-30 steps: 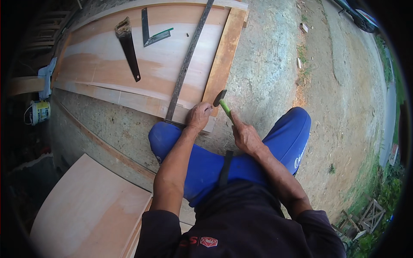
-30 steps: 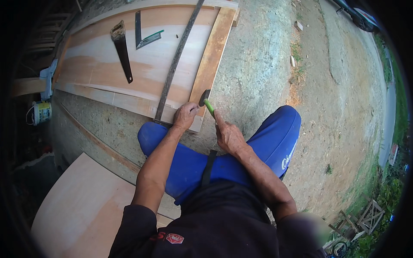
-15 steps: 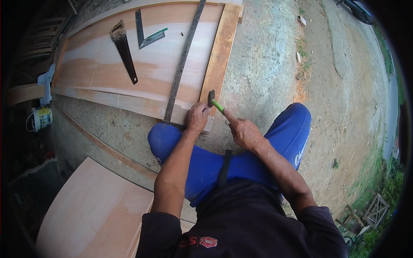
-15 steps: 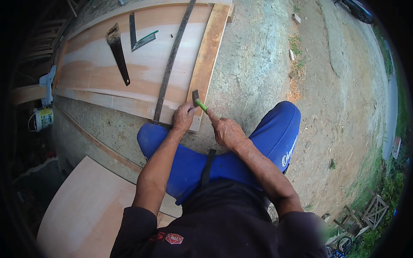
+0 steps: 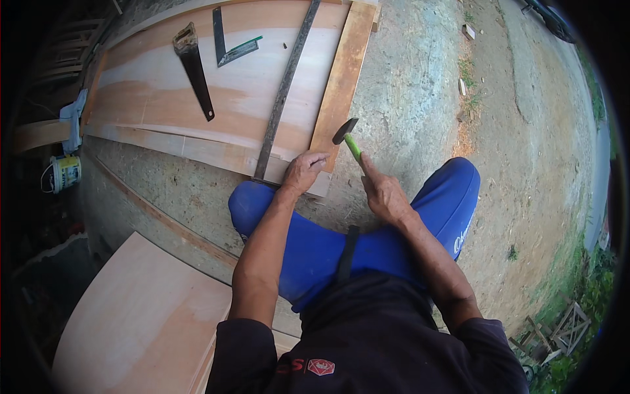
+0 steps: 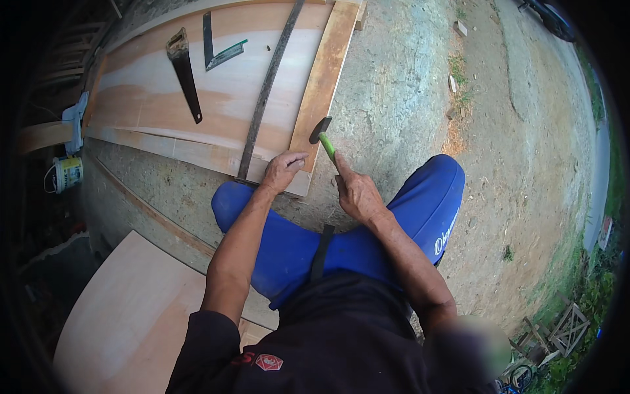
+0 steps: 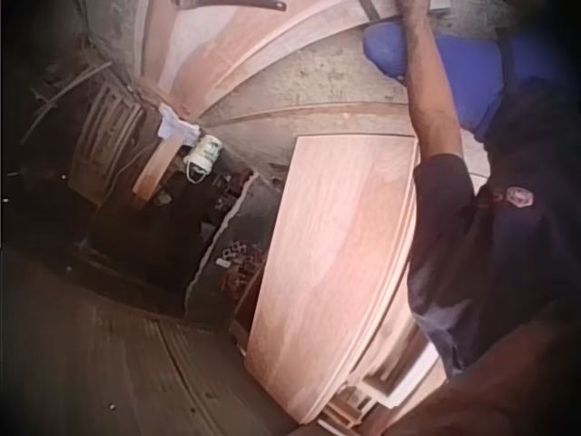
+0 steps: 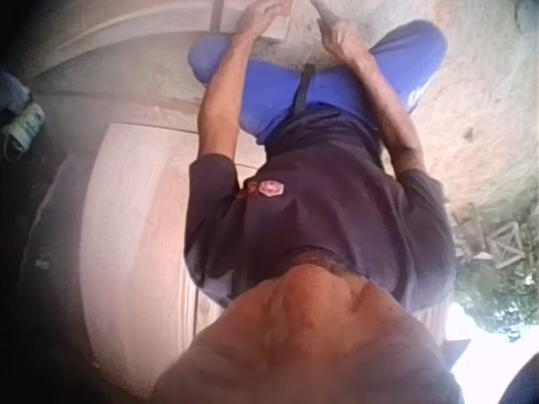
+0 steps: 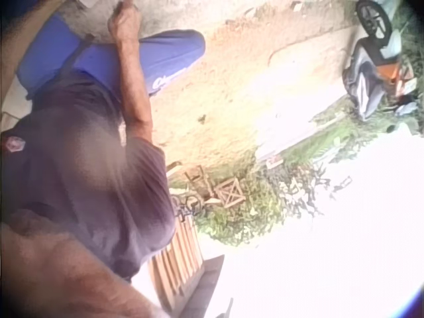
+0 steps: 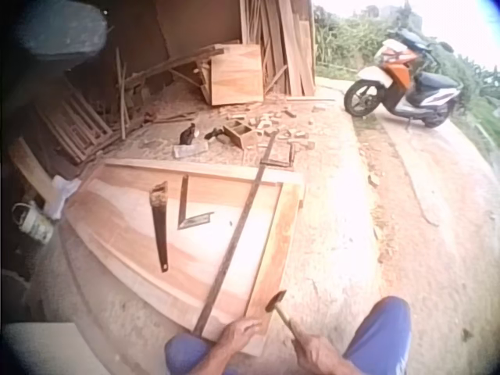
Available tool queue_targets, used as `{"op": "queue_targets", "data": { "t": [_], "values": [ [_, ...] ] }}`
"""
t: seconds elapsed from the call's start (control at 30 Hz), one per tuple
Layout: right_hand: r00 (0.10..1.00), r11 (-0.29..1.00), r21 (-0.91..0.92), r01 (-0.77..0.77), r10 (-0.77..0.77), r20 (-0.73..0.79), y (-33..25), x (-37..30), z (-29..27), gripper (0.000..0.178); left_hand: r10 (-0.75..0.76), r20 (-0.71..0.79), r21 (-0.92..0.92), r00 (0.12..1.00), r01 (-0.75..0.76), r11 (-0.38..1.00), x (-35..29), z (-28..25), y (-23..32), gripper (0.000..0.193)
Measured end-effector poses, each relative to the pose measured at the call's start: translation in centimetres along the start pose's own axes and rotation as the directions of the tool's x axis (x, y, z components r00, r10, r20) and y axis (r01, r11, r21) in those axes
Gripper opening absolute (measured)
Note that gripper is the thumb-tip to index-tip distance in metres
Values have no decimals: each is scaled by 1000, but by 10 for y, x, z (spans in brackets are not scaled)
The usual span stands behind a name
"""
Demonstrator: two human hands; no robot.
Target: The person hammers nails into a wooden frame using a hammer and metal ruler. They then measure and mark a large plywood sheet with a pencil and square, and cut a wooden plank with a hand saw. The person continues to measure and mark the plank for further assembly.
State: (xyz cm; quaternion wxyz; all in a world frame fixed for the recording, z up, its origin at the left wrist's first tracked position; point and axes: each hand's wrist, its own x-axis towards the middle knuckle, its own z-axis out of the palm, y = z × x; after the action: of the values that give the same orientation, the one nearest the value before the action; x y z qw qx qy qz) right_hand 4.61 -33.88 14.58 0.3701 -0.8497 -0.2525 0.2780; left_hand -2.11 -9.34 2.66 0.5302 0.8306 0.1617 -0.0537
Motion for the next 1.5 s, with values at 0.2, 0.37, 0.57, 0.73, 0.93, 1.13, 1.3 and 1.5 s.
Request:
{"op": "queue_targets", "data": {
  "t": [0.2,0.37,0.57,0.73,0.93,1.13,1.3,1.5],
  "values": [
    [991,991,-30,131,-132,-19,14,-6,9,58,-100,32,199,995,92,976,7,2,13,26],
    [998,998,26,60,-60,-1,8,-8,7,59,42,-2,312,999,-39,949,2,2,14,25],
    [989,990,82,115,-107,-102,19,-11,12,59,-28,-70,211,997,42,976,5,6,5,25],
    [992,991,89,96,-89,-87,16,-9,13,60,99,-124,274,987,-61,960,0,7,8,25],
    [991,991,21,132,-132,-31,18,-7,15,63,80,-145,273,986,-38,961,-4,9,14,25],
    [983,982,-59,181,-181,8,23,-5,20,63,71,-156,282,985,-24,959,-5,12,15,26],
    [987,980,-132,149,-140,79,12,-4,12,65,102,-160,278,982,-54,959,-7,11,10,26],
    [973,971,-121,208,-193,126,16,4,2,65,60,-112,317,992,-22,948,-2,12,10,27]
  ]
}}
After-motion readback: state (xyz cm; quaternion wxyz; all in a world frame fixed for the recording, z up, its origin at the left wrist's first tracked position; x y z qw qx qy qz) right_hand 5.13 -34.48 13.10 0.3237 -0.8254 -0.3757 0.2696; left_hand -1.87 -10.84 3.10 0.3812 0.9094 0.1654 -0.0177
